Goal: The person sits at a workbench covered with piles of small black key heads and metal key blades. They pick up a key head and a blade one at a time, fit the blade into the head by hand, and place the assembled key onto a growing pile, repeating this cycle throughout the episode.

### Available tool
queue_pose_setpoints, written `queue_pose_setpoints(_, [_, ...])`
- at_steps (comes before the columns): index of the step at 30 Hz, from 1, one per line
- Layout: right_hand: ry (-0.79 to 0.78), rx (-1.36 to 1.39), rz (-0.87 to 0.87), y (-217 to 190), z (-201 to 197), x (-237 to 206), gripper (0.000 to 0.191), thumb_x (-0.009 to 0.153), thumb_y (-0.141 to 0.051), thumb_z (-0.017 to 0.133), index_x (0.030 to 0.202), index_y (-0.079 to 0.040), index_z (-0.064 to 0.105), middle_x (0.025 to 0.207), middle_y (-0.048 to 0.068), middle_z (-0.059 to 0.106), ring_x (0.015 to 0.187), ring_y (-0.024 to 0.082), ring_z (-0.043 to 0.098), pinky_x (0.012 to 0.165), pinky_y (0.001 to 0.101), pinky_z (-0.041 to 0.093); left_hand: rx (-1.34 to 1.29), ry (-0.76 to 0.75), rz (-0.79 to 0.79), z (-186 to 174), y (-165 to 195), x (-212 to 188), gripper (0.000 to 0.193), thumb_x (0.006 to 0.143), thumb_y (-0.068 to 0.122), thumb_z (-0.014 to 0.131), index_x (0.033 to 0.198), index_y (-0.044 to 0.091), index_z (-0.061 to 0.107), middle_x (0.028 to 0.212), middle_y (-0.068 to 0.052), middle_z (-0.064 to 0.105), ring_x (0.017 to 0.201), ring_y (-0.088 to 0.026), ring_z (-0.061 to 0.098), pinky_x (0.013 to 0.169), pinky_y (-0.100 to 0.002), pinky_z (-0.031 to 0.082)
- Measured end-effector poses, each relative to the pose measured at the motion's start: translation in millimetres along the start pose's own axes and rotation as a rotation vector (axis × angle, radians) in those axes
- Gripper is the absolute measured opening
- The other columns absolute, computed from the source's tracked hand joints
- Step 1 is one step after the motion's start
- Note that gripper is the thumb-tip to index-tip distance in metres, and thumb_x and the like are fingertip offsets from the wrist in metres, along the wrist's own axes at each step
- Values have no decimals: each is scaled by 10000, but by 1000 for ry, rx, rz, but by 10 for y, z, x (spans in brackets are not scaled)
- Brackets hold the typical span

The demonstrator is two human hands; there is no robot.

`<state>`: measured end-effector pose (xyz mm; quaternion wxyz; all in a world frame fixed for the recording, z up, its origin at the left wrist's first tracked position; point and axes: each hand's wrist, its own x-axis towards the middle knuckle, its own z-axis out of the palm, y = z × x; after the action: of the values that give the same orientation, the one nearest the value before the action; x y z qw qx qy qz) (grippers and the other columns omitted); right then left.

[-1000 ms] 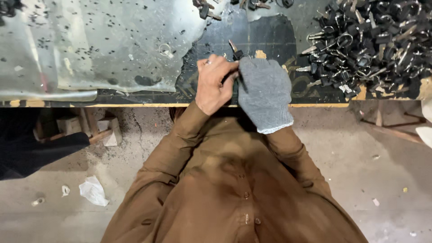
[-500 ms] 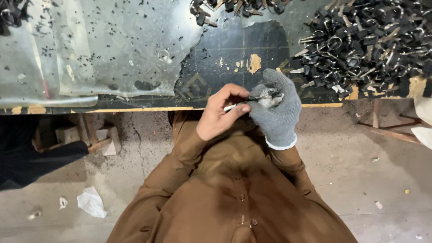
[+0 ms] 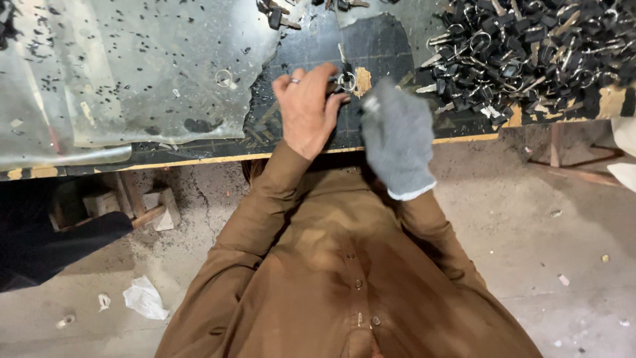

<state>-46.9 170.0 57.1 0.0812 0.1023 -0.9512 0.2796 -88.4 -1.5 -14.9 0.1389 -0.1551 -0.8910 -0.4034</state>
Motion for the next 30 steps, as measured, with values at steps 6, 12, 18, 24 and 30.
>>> queue_pose_setpoints(6, [29,101,-26,17,183,-46,371,902,-129,746,1223,-22,595,1056,154,671,962,376,623,866,478,471,-34,65,-27,-26,-1,-184,181,909,123,772,1064,105,681,914,-42,604,916,-254,575,912,-407,352])
queue_pose_setpoints(12, [-72,67,-156,-6,210,152,303,921,-106,708,1209,-53,628,1059,140,660,1008,357,636,859,470,477,-71,24,-8,-83,-47,-230,266,809,-28,665,1041,96,705,874,-50,564,890,-259,560,891,-409,348])
queue_pose_setpoints(18, [-114,-170,-154,-142,239,281,301,875,-151,708,1153,-52,651,966,136,631,891,360,611,746,471,466,5,29,86,-21,-107,-176,288,769,-40,657,1016,101,702,841,-56,535,895,-261,546,901,-418,337])
queue_pose_setpoints(24, [-19,46,-144,12,233,195,323,907,-128,760,1216,-82,675,1102,118,688,1044,340,649,894,439,521,-141,91,-113,-15,-34,-195,307,806,-16,662,1106,49,652,855,0,626,888,-228,591,889,-418,341])
queue_pose_setpoints(30, [3,154,-84,89,202,188,323,871,-127,799,1177,-90,702,1091,118,715,1027,336,675,903,414,539,-46,60,-39,-27,-68,-150,190,847,28,739,1011,115,696,879,-41,590,897,-253,569,854,-403,325])
